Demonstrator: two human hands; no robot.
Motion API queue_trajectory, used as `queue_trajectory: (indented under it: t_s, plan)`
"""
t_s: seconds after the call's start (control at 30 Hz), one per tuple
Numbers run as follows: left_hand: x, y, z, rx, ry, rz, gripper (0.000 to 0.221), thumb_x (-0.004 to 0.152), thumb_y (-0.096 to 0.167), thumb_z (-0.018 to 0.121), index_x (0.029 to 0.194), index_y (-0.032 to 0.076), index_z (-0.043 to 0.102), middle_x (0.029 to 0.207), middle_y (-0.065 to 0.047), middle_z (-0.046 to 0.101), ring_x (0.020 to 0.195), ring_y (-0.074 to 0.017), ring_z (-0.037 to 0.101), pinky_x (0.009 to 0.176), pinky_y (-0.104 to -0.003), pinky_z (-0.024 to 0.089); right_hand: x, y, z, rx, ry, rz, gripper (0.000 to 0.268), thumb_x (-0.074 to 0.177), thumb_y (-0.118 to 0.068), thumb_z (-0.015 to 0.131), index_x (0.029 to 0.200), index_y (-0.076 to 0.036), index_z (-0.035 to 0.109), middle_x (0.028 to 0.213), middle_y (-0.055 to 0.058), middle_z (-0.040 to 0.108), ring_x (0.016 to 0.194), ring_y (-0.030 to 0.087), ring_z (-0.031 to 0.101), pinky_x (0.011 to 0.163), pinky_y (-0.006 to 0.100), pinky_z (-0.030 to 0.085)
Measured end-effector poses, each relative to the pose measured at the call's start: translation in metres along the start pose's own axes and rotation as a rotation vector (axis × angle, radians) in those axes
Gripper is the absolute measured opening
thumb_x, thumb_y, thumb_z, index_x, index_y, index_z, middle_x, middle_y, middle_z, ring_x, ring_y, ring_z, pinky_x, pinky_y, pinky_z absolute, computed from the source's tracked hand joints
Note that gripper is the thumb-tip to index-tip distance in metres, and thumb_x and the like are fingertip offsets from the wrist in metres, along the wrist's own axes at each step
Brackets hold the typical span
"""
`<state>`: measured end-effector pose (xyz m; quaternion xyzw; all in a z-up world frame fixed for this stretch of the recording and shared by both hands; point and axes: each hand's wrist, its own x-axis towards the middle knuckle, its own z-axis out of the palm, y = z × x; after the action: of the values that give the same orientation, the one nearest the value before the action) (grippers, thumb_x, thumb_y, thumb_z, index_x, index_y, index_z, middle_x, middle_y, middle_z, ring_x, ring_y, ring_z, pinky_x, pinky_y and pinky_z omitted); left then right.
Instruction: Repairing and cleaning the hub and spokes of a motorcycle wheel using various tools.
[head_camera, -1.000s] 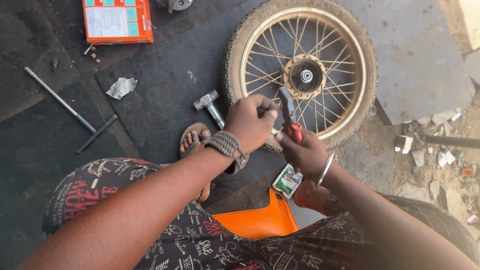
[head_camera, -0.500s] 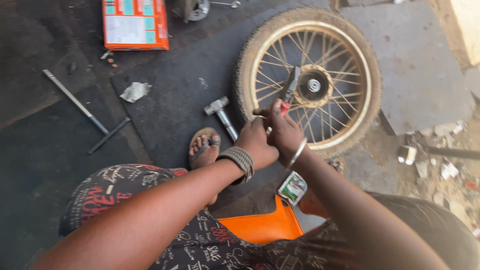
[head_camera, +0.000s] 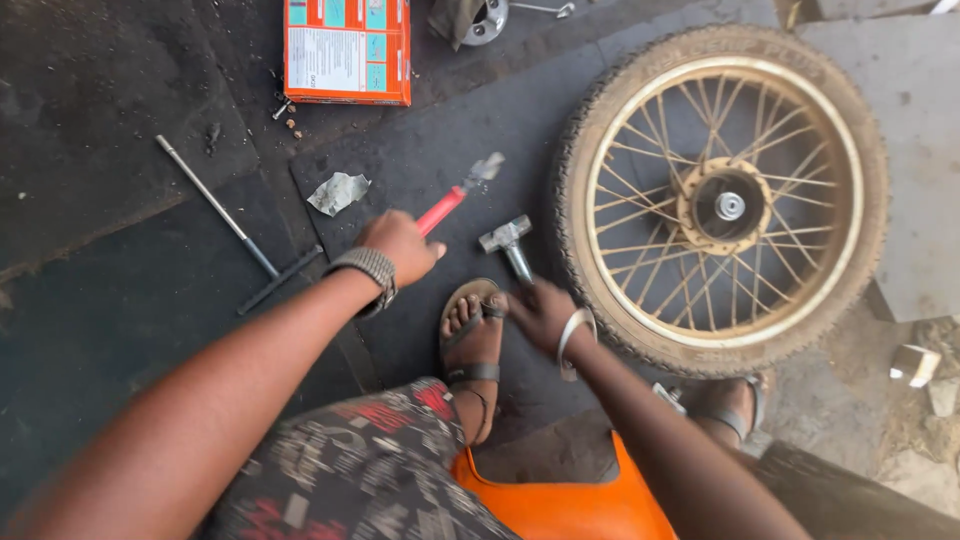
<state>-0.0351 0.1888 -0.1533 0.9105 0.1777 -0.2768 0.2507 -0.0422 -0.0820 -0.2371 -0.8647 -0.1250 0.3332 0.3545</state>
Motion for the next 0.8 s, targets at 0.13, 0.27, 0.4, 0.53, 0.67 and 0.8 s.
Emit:
queue_trajectory:
  t_s: [0.13, 0.27, 0.4, 0.53, 0.67, 0.8]
  plan:
    - [0.049, -0.053, 0.055, -0.076, -0.077, -0.136, 0.040, 0.083, 0.039, 0.078, 0.098, 0.002, 0.077, 0.101, -0.022, 0.075, 0.098, -0.0346, 0.074, 0.091, -0.042, 0.059, -0.032, 0.055, 0.042, -0.309, 0.050, 0.011, 0.053, 0.087, -0.038, 0.072, 0.123, -0.001, 0.059, 0.119, 0.024, 0.060, 0.109, 0.043, 0.060, 0.095, 0.049, 0.050]
    - [0.097, -0.080, 0.123, -0.067, 0.018, -0.069, 0.031, 0.084, 0.028, 0.074, 0.096, 0.000, 0.078, 0.099, -0.024, 0.075, 0.100, -0.0380, 0.073, 0.094, -0.042, 0.058, -0.045, 0.076, 0.051, -0.379, 0.125, 0.023, 0.062, 0.088, -0.027, 0.068, 0.138, 0.003, 0.045, 0.129, 0.028, 0.051, 0.117, 0.048, 0.053, 0.101, 0.052, 0.045]
    - [0.119, -0.055, 0.135, -0.199, -0.037, -0.123, 0.035, 0.081, 0.030, 0.073, 0.096, -0.001, 0.076, 0.098, -0.023, 0.075, 0.098, -0.0363, 0.075, 0.093, -0.041, 0.059, -0.042, 0.090, 0.043, -0.381, 0.048, 0.129, 0.069, 0.088, -0.029, 0.069, 0.143, 0.002, 0.039, 0.131, 0.030, 0.049, 0.118, 0.049, 0.052, 0.102, 0.053, 0.044]
    - [0.129, -0.045, 0.134, -0.159, 0.003, -0.061, 0.032, 0.082, 0.026, 0.070, 0.096, -0.002, 0.077, 0.100, -0.025, 0.073, 0.101, -0.0410, 0.070, 0.093, -0.044, 0.057, -0.038, 0.095, 0.037, -0.369, -0.029, 0.163, 0.071, 0.089, -0.031, 0.068, 0.144, 0.000, 0.037, 0.133, 0.031, 0.049, 0.121, 0.050, 0.052, 0.102, 0.053, 0.044]
    - [0.132, -0.038, 0.143, -0.143, -0.024, -0.051, 0.031, 0.083, 0.024, 0.070, 0.096, -0.003, 0.077, 0.102, -0.025, 0.073, 0.103, -0.0399, 0.070, 0.096, -0.043, 0.056, -0.034, 0.090, 0.039, -0.352, -0.016, 0.187, 0.071, 0.088, -0.033, 0.068, 0.143, 0.000, 0.038, 0.134, 0.031, 0.050, 0.121, 0.049, 0.053, 0.101, 0.052, 0.045]
    - [0.118, -0.022, 0.115, -0.241, -0.077, -0.160, 0.031, 0.085, 0.025, 0.068, 0.101, -0.001, 0.075, 0.102, -0.025, 0.074, 0.102, -0.0374, 0.074, 0.092, -0.042, 0.060, -0.033, 0.097, 0.045, -0.405, -0.034, 0.212, 0.071, 0.090, -0.036, 0.068, 0.143, 0.001, 0.037, 0.133, 0.031, 0.051, 0.120, 0.049, 0.054, 0.101, 0.051, 0.047]
